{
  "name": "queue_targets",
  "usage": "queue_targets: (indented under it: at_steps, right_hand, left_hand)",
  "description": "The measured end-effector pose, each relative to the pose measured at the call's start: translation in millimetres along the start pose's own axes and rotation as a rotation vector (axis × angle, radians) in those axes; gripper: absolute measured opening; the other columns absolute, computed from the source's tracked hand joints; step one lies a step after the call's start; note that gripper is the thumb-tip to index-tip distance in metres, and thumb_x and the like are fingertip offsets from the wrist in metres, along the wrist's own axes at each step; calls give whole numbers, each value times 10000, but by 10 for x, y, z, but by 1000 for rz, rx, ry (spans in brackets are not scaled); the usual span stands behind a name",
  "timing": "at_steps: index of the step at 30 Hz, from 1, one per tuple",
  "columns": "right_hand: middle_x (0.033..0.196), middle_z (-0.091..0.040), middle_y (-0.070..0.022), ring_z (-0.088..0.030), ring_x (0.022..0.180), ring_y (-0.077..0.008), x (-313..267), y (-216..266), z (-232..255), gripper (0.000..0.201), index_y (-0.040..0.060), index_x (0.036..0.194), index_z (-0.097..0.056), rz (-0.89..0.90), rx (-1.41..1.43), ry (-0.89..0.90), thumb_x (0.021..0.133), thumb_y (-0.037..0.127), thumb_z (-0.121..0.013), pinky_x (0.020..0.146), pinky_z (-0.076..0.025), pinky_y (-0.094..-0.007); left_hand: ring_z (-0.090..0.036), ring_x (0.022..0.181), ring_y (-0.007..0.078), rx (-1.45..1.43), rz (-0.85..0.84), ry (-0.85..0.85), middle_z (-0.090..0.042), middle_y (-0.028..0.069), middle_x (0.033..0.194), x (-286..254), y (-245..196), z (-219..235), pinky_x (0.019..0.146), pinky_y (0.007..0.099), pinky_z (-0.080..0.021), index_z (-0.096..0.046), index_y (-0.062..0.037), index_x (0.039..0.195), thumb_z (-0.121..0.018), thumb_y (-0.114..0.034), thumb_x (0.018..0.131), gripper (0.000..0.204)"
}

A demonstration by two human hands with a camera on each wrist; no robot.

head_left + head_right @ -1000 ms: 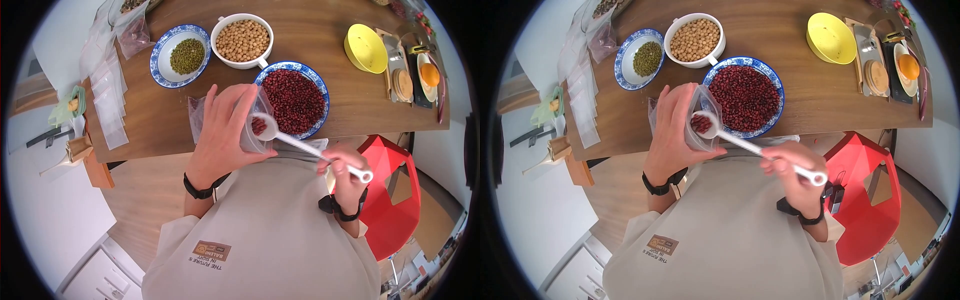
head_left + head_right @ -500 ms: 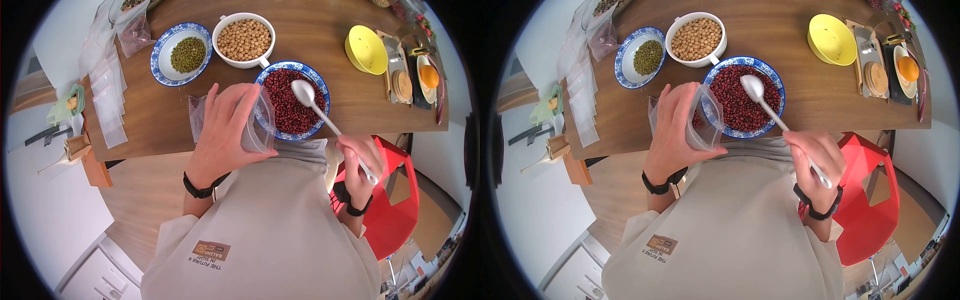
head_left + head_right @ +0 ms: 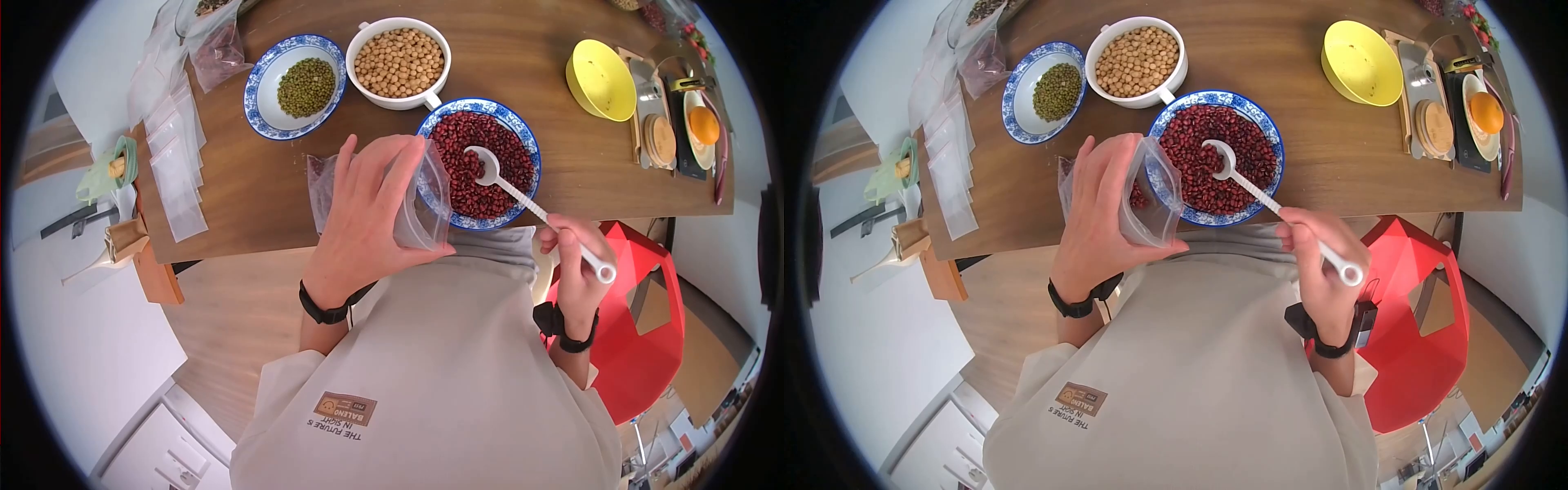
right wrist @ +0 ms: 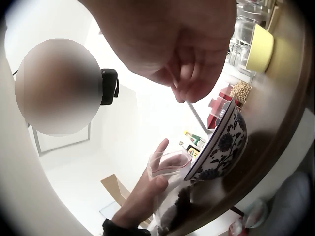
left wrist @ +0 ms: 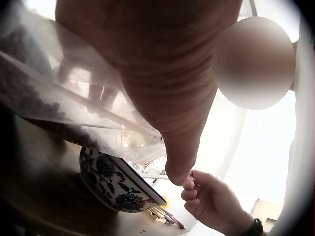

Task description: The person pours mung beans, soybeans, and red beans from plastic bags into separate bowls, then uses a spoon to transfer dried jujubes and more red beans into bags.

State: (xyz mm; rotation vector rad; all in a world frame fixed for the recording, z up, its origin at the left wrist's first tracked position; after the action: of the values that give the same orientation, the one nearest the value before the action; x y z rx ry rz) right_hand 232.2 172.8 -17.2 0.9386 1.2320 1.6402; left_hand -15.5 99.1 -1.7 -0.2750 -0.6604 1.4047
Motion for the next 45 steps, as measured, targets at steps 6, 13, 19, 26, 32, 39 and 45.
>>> queue_targets:
  at_steps: [6, 13, 19, 26, 32, 39, 45]
  right_hand:
    - [846, -710, -118, -659, 686, -182, -100, -175, 81, 251, -68, 1119, -709, -158, 226, -122, 1047, 147, -602, 653, -537, -291]
    - [837, -711, -116, -663, 686, -185, -114, 159, -117, 236, -50, 1073, -720, 38, 259, 97, 1027, 161, -626, 622, -534, -308]
    - [830, -715, -71, -669, 702, -232, -84, 638, -525, 259, 0, 1007, -766, 439, -45, 493, 748, -15, -779, 624, -526, -327]
    - [901, -718, -102, -672, 744, -245, -8, 505, -37, 260, 7, 1015, -763, 423, -80, 206, 771, -78, -735, 640, -526, -342]
    - [898, -706, -104, -661, 777, -252, 133, 507, -185, 254, 6, 1032, -756, 486, -477, 167, 791, -71, -741, 660, -520, -343]
    - [895, -708, -109, -668, 752, -215, 47, 308, -158, 173, -7, 1037, -754, 346, -306, 149, 870, -37, -721, 653, -519, -313]
    - [883, -706, -134, -661, 703, -185, -23, -43, 58, 238, -78, 1127, -703, -50, 151, -67, 1046, 115, -591, 650, -537, -296]
  left_hand:
    - [-459, 1354, 385, -3, -5, 0, -486, 200, 1458, -2, 10, 6, 1190, 657, -248, -349, -23, 1537, -959, -497, 557, 1248]
    - [-454, 1360, 388, -1, -3, 2, -480, 201, 1461, -4, -5, 5, 1192, 655, -244, -350, -21, 1537, -959, -489, 560, 1243]
    - [-452, 1364, 389, 5, -1, -3, -480, 202, 1460, -19, -7, 21, 1186, 658, -251, -353, -18, 1534, -962, -493, 555, 1247]
    - [-457, 1355, 390, 0, -9, -2, -484, 203, 1455, -19, -3, 2, 1188, 658, -251, -346, -21, 1538, -955, -509, 561, 1251]
    - [-457, 1354, 390, 6, -13, -6, -484, 201, 1456, -21, -6, 14, 1188, 660, -249, -339, -25, 1543, -950, -515, 571, 1248]
    - [-462, 1352, 386, 11, -11, -3, -485, 200, 1454, -14, 0, -2, 1187, 660, -251, -351, -23, 1539, -948, -523, 565, 1247]
    - [-462, 1354, 382, 11, -11, -3, -487, 199, 1452, -9, 0, 0, 1188, 659, -251, -359, -21, 1535, -949, -519, 563, 1241]
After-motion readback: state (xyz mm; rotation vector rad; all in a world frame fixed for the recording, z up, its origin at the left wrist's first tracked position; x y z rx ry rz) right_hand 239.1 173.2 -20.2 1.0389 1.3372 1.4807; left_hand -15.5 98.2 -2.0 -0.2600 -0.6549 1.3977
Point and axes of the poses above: each hand's wrist, its own x-axis towards the middle knuckle, its own z-axis out of the back of the hand, y = z × x, the point moved 8 cm from there along x, towards the middle knuckle
